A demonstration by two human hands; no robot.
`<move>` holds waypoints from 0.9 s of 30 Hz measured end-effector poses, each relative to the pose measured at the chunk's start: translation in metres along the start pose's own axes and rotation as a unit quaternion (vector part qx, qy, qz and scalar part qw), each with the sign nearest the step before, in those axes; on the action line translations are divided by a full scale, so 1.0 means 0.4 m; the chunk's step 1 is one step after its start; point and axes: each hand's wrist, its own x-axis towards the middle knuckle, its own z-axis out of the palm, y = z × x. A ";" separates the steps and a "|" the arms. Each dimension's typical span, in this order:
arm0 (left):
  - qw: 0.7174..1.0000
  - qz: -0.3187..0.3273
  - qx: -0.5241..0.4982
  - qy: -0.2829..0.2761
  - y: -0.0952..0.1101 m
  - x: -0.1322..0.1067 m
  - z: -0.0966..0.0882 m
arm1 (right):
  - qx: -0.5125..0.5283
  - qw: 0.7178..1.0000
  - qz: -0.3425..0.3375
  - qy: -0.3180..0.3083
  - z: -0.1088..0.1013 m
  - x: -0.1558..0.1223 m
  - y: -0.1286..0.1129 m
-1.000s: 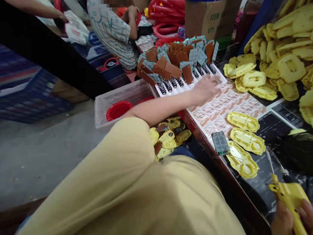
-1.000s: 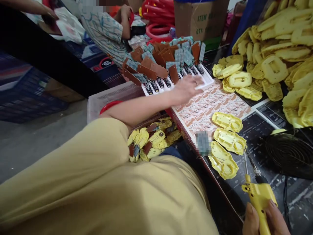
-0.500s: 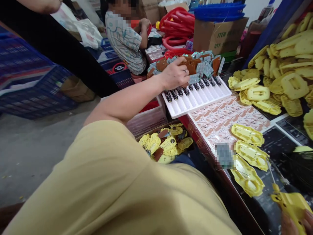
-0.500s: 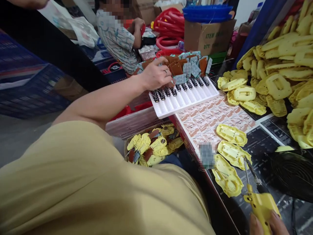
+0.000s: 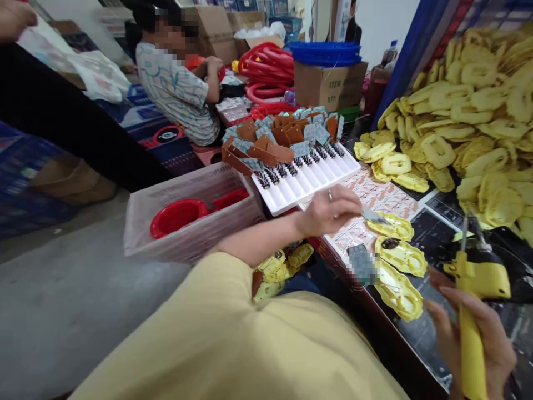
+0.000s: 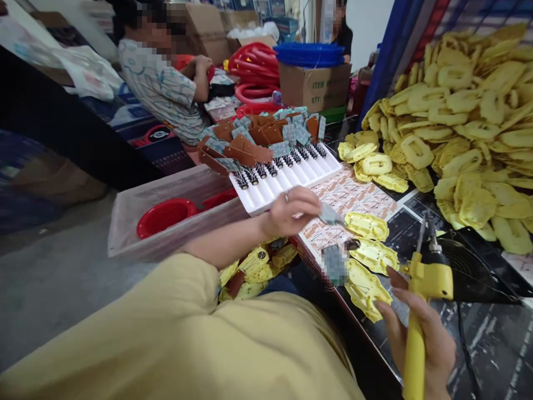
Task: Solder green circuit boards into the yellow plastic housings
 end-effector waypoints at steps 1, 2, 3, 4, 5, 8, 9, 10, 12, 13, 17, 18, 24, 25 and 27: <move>0.999 0.004 -0.037 0.022 0.023 -0.005 0.047 | 0.032 0.999 -0.001 -0.004 0.018 0.015 -0.008; 0.997 -0.004 -0.076 0.033 0.048 -0.011 0.091 | 0.073 0.997 0.001 -0.003 0.036 0.027 -0.018; 0.992 -0.021 -0.121 0.042 0.073 -0.016 0.131 | 0.117 0.993 0.009 0.009 0.053 0.036 -0.031; 0.984 -0.046 -0.167 0.047 0.100 -0.023 0.167 | 0.153 0.988 0.010 0.033 0.068 0.043 -0.046; 0.973 -0.077 -0.213 0.052 0.127 -0.030 0.196 | 0.176 0.983 0.003 0.052 0.080 0.048 -0.059; 0.930 -0.168 -0.319 0.073 0.190 -0.052 0.241 | 0.201 0.976 -0.015 0.082 0.095 0.051 -0.084; 0.916 -0.191 -0.345 0.076 0.197 -0.057 0.242 | 0.192 0.978 -0.021 0.081 0.092 0.050 -0.086; 0.902 -0.210 -0.372 0.069 0.197 -0.058 0.238 | 0.175 0.981 -0.031 0.079 0.085 0.048 -0.085; 0.864 -0.245 -0.439 0.007 0.178 -0.048 0.217 | 0.120 0.988 -0.067 0.071 0.062 0.044 -0.081; 0.837 -0.266 -0.476 -0.040 0.163 -0.035 0.203 | 0.093 0.990 -0.089 0.064 0.048 0.042 -0.079; 0.765 -0.356 -0.492 -0.215 0.121 0.050 0.144 | -0.008 0.991 -0.130 0.011 0.003 0.043 -0.081; 0.777 -0.359 -0.454 -0.248 0.123 0.074 0.135 | -0.042 0.990 -0.136 0.000 -0.001 0.045 -0.083; 0.862 -0.293 -0.268 -0.316 0.181 0.149 0.152 | -0.180 0.960 -0.215 -0.012 0.000 0.059 -0.105; 0.856 -0.307 -0.292 -0.296 0.184 0.146 0.162 | -0.189 0.958 -0.216 -0.018 0.001 0.059 -0.106; 0.818 -0.357 -0.377 -0.249 0.182 0.133 0.181 | -0.203 0.956 -0.212 -0.019 0.006 0.056 -0.104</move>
